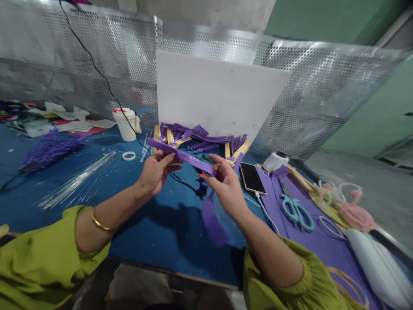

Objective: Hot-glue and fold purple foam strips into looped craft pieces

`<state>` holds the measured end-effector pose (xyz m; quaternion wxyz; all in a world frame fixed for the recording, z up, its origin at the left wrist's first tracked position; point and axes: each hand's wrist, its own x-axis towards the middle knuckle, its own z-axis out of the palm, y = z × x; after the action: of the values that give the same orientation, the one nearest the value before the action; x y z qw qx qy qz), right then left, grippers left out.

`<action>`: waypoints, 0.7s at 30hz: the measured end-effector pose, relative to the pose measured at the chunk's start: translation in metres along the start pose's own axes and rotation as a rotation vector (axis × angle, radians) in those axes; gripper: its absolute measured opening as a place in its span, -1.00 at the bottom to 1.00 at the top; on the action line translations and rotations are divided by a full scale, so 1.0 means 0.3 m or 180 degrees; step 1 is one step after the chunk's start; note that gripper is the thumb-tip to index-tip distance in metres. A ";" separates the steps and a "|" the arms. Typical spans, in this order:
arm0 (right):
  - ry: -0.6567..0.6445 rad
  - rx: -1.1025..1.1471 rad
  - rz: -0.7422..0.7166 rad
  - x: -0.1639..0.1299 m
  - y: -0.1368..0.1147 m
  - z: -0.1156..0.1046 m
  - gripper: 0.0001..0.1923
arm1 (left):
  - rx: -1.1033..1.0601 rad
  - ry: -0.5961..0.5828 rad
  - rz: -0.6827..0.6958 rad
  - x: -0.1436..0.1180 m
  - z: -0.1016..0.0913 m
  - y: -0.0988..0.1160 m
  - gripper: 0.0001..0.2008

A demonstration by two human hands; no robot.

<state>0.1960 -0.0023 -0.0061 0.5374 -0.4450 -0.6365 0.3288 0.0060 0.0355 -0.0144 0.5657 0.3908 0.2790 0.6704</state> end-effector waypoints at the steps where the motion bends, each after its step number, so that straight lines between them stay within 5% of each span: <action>1: -0.0006 -0.0315 -0.0319 0.012 -0.008 -0.030 -0.46 | -0.0010 0.0004 -0.0029 -0.001 0.002 0.001 -0.81; 5: -0.0258 -0.1010 -0.1052 0.050 -0.039 -0.120 -0.65 | -0.0029 -0.0093 -0.0289 -0.017 0.016 -0.001 -0.83; 8: -0.0280 -0.0790 -0.0910 0.058 -0.033 -0.119 -0.81 | -0.0048 -0.0176 -0.0394 -0.028 0.019 -0.010 -0.85; 16: 0.0036 0.0028 -0.0172 0.043 0.016 -0.053 -0.83 | -0.0106 -0.0369 -0.0493 -0.040 0.014 -0.021 -0.87; 21: 0.0289 -0.0078 -0.0231 0.056 0.029 -0.070 -0.84 | -0.0067 -0.0413 -0.0791 -0.034 0.005 -0.033 -0.81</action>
<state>0.2180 0.0153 -0.0029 0.5718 -0.4427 -0.6312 0.2807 0.0131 0.0275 -0.0238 0.6653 0.3898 0.2810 0.5714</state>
